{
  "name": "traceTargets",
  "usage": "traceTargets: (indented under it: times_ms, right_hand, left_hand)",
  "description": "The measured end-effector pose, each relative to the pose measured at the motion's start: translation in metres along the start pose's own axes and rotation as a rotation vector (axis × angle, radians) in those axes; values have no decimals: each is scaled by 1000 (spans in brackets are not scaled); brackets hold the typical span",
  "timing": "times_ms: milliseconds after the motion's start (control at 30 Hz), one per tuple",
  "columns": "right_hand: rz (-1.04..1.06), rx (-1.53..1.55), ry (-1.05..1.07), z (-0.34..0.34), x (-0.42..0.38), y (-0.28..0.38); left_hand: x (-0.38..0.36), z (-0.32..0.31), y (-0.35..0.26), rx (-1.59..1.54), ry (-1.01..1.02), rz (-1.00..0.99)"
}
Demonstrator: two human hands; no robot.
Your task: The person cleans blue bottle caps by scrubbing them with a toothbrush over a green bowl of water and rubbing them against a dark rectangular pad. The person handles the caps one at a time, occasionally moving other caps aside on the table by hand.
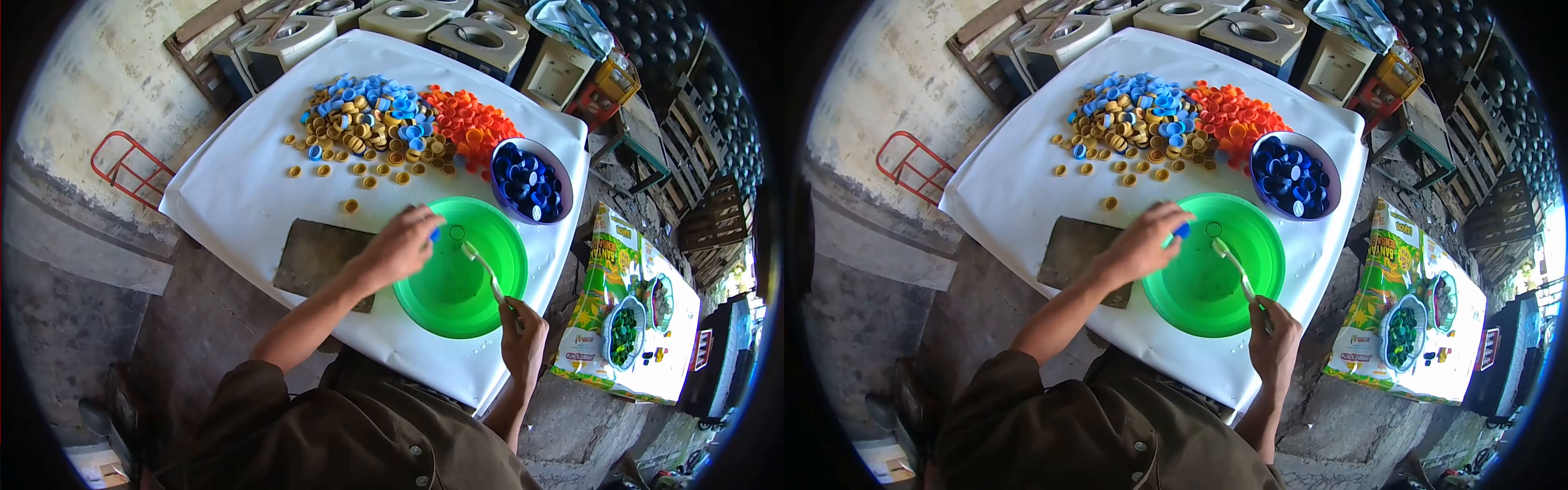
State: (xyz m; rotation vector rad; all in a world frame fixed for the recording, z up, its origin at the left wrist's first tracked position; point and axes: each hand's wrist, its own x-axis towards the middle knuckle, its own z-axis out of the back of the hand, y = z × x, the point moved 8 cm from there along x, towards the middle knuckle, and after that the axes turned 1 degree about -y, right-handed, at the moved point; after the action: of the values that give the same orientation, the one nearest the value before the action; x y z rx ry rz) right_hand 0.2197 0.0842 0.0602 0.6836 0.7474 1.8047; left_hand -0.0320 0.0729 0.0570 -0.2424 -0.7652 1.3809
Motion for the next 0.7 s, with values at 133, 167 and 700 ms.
traceTargets:
  times_ms: [133, 167, 700]
  right_hand:
    - [10, -18, -17, 7, -2, -2]
    - [7, -16, -21, 9, -3, 0]
    - [96, -166, 80, -7, -16, 10]
  left_hand:
    - [-16, -66, -9, 154, 320, 30]
    - [-21, -75, -5, 209, 368, 32]
    - [-7, -34, 10, -1132, 206, 291]
